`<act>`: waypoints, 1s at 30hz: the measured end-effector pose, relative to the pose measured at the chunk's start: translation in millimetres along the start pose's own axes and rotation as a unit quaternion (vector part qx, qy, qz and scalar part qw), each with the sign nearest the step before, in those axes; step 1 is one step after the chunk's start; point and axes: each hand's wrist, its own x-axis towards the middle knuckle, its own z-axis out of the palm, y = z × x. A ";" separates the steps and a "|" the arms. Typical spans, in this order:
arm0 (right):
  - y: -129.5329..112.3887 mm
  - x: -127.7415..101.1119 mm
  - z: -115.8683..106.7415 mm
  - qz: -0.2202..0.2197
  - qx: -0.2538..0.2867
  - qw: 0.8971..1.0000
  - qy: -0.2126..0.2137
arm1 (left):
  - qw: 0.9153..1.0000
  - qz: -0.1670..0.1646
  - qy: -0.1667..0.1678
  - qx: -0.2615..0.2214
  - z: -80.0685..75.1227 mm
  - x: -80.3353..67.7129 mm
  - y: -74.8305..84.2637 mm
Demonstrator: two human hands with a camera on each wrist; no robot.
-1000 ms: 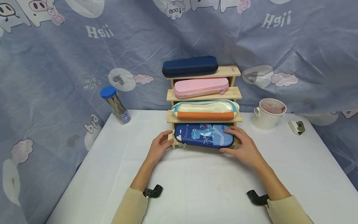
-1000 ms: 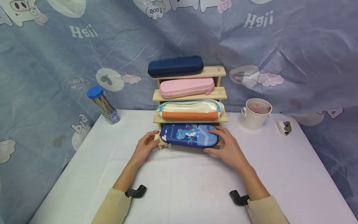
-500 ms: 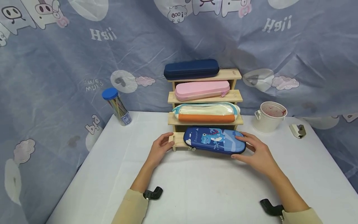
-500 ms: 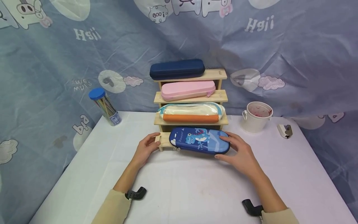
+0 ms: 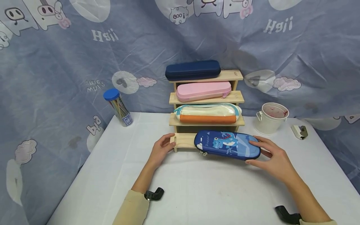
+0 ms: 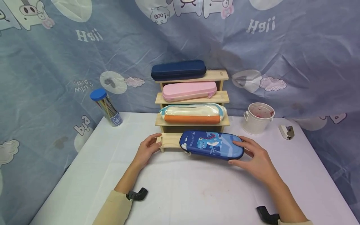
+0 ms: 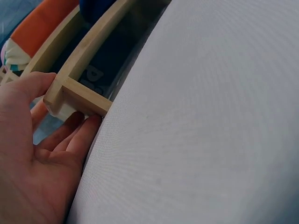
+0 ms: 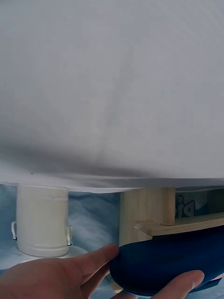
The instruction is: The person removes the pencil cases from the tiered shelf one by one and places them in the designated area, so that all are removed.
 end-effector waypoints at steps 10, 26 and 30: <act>8.6 -15.7 -15.0 0.007 -0.002 1.000 0.023 | 1.000 0.003 0.001 -0.002 -0.2 1.1 -2.6; 30.9 -36.1 -46.3 0.047 -0.019 0.997 0.065 | 1.000 0.003 -0.001 -0.013 1.3 0.6 -0.4; 39.3 -40.3 -54.1 0.057 -0.020 0.995 0.074 | 1.000 0.001 0.000 -0.011 1.1 -0.1 0.5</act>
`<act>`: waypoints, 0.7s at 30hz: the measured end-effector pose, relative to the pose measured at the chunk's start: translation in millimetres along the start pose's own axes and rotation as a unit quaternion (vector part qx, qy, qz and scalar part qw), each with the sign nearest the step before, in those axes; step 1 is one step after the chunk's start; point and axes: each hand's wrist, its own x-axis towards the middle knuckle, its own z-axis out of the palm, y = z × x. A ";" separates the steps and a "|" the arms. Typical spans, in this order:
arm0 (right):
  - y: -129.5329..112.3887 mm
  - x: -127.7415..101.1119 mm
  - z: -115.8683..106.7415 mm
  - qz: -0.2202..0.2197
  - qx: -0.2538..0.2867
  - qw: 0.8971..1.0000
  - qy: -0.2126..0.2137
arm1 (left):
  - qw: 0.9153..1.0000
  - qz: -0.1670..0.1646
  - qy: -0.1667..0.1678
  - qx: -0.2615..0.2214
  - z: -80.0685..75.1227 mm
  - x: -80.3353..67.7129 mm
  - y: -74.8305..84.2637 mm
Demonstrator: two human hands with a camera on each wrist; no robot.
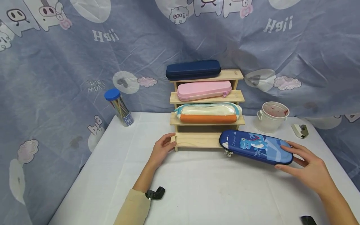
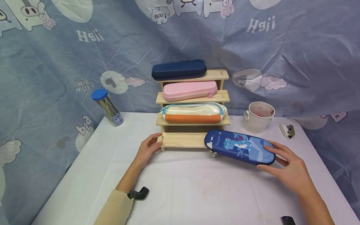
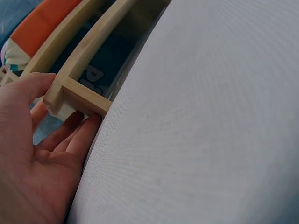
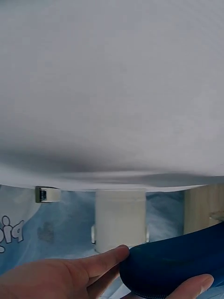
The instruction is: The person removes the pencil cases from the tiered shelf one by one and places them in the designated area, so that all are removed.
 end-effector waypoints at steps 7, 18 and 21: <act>13.5 -4.5 -11.3 0.025 -0.010 1.000 0.012 | 1.000 0.003 -0.001 -0.001 -0.8 0.7 -2.1; 33.7 -9.4 -22.1 0.063 -0.021 0.998 0.025 | 1.000 0.001 0.000 -0.010 -0.4 0.7 -1.2; 37.9 -10.0 -24.5 0.063 -0.025 0.997 0.036 | 1.000 0.002 -0.001 -0.011 -0.5 0.6 -2.2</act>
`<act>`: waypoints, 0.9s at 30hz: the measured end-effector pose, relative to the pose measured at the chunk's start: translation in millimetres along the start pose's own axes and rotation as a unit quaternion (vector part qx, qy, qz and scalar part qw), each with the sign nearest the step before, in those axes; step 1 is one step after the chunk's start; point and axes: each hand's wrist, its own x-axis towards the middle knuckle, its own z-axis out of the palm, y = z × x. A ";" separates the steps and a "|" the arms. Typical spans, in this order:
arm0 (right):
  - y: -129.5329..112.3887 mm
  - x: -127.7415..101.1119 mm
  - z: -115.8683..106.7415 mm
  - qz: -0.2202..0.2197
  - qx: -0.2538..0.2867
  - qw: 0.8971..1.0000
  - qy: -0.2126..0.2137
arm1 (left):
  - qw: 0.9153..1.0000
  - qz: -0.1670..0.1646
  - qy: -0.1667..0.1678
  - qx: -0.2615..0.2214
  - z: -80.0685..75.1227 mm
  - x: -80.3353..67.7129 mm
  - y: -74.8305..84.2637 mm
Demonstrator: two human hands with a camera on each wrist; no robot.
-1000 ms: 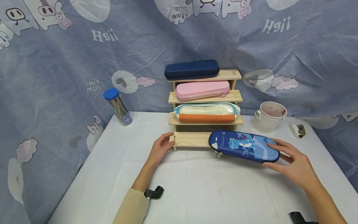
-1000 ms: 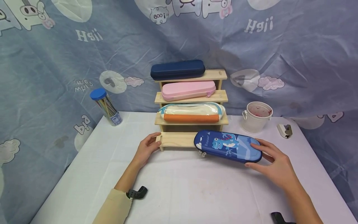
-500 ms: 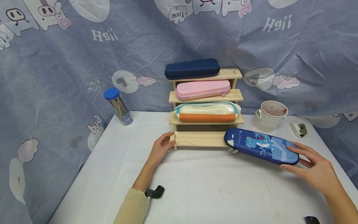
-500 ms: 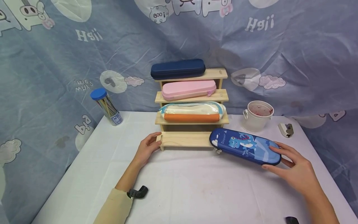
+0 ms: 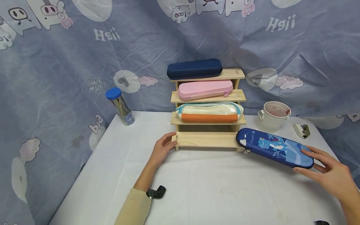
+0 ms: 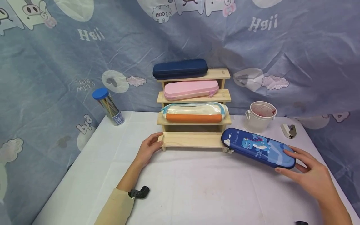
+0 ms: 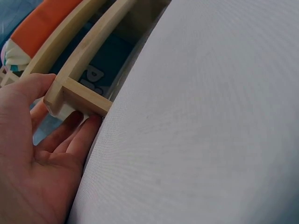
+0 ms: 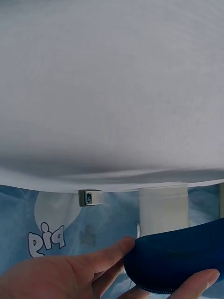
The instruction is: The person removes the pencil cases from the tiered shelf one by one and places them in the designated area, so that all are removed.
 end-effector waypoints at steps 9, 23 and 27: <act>10.9 -2.1 -5.6 0.028 -0.012 1.000 0.007 | 1.000 0.002 0.000 0.001 0.1 -0.1 2.2; 41.5 7.8 -1.9 0.030 -0.037 0.999 0.004 | 1.000 0.001 -0.002 0.001 1.3 -0.1 1.3; 50.1 15.5 0.8 0.032 -0.054 0.998 -0.020 | 1.000 0.005 0.003 0.003 0.7 0.3 0.9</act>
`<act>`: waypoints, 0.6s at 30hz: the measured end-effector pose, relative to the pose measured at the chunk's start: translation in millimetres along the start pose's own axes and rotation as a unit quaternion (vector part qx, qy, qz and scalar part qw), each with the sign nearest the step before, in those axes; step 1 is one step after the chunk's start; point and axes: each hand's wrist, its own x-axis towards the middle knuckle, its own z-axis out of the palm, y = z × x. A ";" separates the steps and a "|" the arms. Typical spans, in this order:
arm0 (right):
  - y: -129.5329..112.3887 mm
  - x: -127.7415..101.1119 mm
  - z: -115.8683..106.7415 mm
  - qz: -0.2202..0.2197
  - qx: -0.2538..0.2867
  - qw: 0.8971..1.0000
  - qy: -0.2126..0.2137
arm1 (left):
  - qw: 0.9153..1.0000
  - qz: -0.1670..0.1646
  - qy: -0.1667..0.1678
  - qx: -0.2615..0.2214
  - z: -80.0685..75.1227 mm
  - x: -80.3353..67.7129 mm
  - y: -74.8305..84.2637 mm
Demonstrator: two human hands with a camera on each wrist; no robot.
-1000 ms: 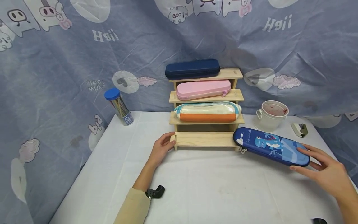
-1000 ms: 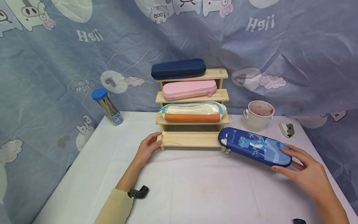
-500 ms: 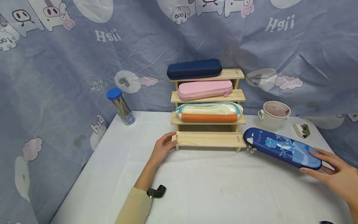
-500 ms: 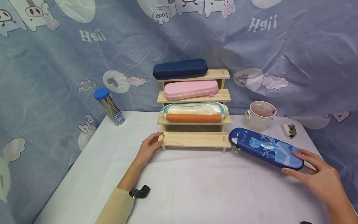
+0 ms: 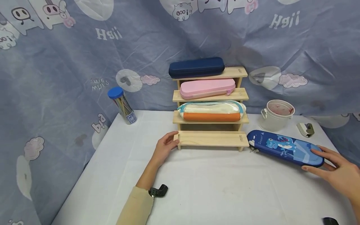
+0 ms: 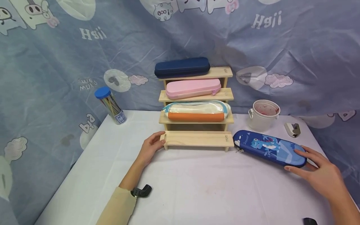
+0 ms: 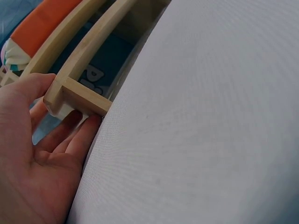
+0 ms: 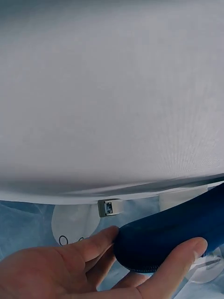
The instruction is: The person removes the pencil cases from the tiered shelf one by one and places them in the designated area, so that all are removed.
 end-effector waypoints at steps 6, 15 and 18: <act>4.9 8.9 0.7 0.004 -0.032 0.999 -0.032 | 1.000 -0.002 -0.003 -0.001 -1.3 1.8 -0.8; 1.0 8.3 1.0 0.001 -0.049 0.998 -0.047 | 1.000 0.001 -0.005 -0.005 -2.7 1.4 -0.8; 4.3 7.5 3.0 -0.002 -0.062 0.997 -0.047 | 1.000 -0.001 -0.007 -0.007 -3.4 0.5 -1.9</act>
